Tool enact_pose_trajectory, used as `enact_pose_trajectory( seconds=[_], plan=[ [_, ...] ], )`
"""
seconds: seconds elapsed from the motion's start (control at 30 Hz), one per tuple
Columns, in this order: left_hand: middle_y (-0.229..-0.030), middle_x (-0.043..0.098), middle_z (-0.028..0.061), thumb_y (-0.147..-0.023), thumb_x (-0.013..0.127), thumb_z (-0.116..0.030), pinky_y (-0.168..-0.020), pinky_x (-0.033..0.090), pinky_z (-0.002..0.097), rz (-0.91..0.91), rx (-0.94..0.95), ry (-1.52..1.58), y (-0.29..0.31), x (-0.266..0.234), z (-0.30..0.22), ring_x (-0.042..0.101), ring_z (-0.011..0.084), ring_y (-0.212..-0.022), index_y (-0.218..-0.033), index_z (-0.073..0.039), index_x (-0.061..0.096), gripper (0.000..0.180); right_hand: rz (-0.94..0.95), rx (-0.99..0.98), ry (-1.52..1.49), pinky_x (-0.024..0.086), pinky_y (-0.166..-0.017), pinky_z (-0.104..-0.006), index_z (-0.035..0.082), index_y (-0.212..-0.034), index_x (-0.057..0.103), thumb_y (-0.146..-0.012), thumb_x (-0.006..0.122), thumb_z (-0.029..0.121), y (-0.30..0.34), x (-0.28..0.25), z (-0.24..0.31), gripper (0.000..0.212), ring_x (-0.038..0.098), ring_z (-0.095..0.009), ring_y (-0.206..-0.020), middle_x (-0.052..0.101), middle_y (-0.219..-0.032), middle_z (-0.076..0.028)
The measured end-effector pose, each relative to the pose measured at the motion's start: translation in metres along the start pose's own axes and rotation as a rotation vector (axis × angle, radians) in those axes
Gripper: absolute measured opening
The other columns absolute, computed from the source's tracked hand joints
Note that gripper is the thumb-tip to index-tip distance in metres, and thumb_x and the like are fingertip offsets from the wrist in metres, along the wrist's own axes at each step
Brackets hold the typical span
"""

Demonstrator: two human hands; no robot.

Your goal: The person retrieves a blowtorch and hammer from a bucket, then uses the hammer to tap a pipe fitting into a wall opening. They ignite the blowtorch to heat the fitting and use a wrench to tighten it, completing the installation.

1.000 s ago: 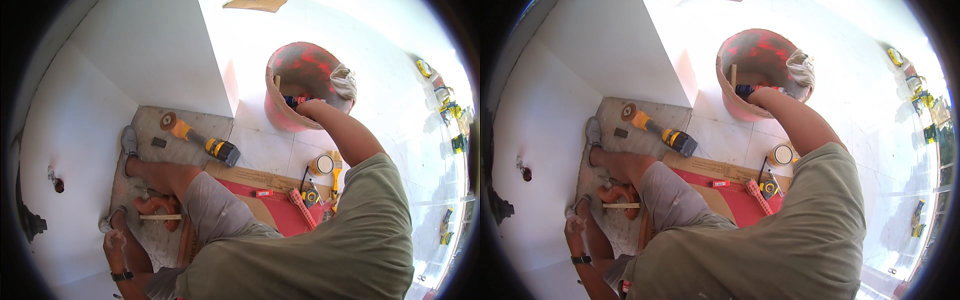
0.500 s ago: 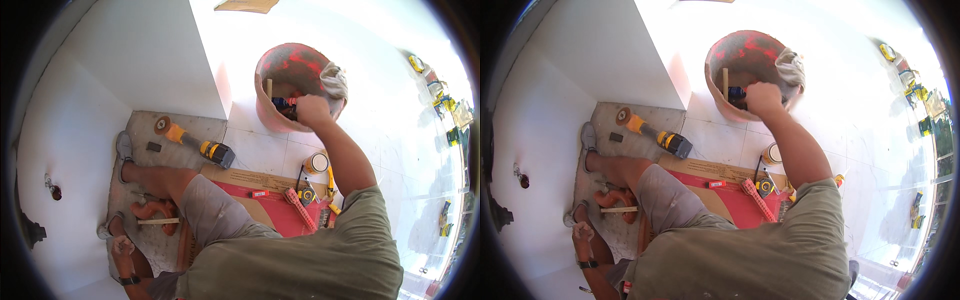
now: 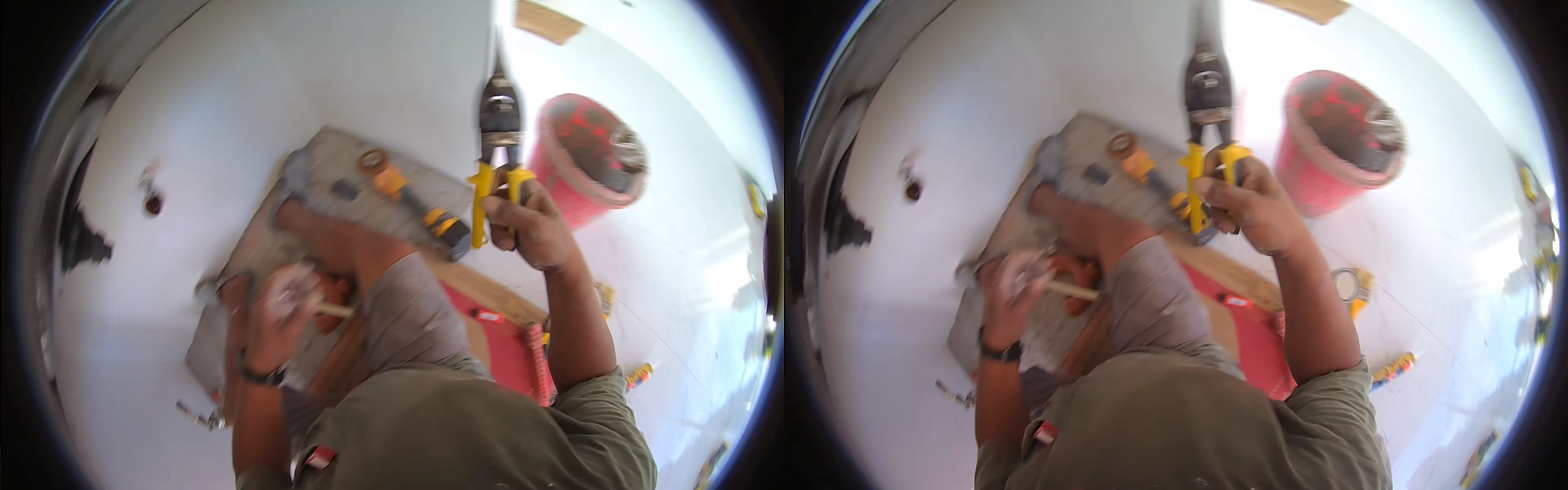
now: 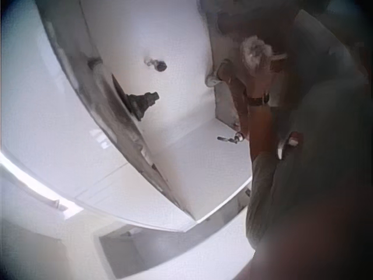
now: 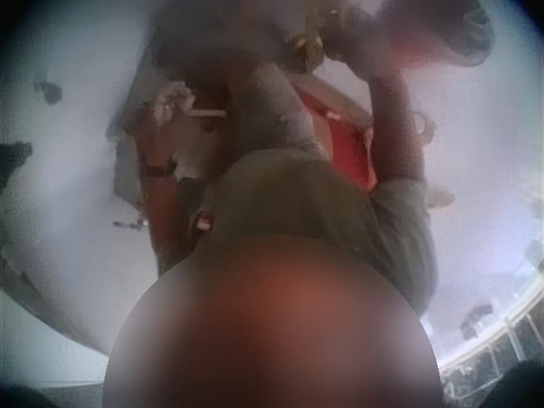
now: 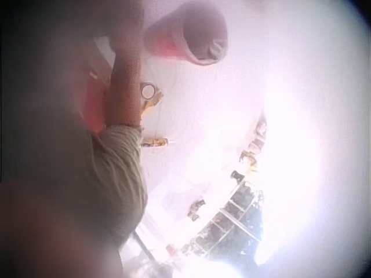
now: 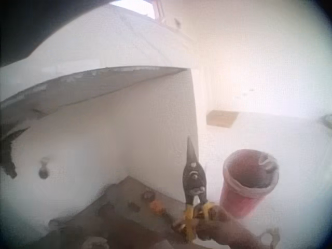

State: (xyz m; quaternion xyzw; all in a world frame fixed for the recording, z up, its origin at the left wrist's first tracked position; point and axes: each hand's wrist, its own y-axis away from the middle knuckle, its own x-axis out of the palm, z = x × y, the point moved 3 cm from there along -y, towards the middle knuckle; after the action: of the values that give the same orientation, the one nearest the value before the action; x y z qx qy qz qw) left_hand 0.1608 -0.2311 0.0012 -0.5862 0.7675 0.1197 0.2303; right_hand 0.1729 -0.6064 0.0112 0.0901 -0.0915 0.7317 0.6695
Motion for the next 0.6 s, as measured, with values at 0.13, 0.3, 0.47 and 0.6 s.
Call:
enact_pose_trajectory(
  seconds=[0.13, 0.3, 0.47, 0.6],
  plan=[
    [-0.118, 0.064, 0.0104, -0.102, 0.056, -0.03, -0.097, 0.047, 0.0342, -0.044, 0.046, 0.304, -0.032, 0.028, -0.016, 0.06, 0.017, -0.111, -0.125, 0.002, 0.058, 0.04, 0.309, 0.226, -0.306, 0.029, -0.043, -0.0237, 0.004, -0.095, 0.054, -0.096, 0.064, 0.019, -0.032, 0.118, -0.075, 0.018, 0.041, -0.007, -0.048, 0.05, -0.068, 0.003],
    [-0.112, 0.065, 0.0097, -0.106, 0.046, -0.035, -0.091, 0.047, 0.0307, -0.198, -0.102, 0.226, -0.02, -0.005, 0.019, 0.062, 0.0162, -0.102, -0.121, -0.001, 0.059, 0.039, 0.479, 0.369, -0.31, 0.034, -0.047, -0.0249, 0.003, -0.098, 0.057, -0.097, 0.063, 0.023, -0.044, 0.212, -0.123, 0.021, 0.045, -0.007, -0.054, 0.051, -0.069, 0.002],
    [-0.102, 0.065, 0.0086, -0.108, 0.036, -0.044, -0.088, 0.05, 0.0326, -0.485, -0.229, 0.793, -0.002, -0.034, 0.066, 0.062, 0.0182, -0.094, -0.116, -0.005, 0.059, 0.046, 0.531, 0.258, -0.172, 0.048, -0.06, -0.0298, -0.003, -0.1, 0.059, -0.095, 0.064, 0.025, -0.06, 0.271, -0.155, 0.029, 0.058, -0.011, -0.065, 0.061, -0.075, -0.005],
    [-0.105, 0.061, 0.0099, -0.108, 0.035, -0.045, -0.099, 0.047, 0.038, -0.507, -0.245, 0.974, -0.001, -0.048, 0.093, 0.059, 0.0224, -0.099, -0.119, -0.003, 0.054, 0.048, 0.561, 0.221, -0.142, 0.05, -0.069, -0.033, -0.009, -0.104, 0.057, -0.094, 0.063, 0.025, -0.066, 0.297, -0.177, 0.035, 0.064, -0.017, -0.075, 0.065, -0.081, -0.011]
  ],
)
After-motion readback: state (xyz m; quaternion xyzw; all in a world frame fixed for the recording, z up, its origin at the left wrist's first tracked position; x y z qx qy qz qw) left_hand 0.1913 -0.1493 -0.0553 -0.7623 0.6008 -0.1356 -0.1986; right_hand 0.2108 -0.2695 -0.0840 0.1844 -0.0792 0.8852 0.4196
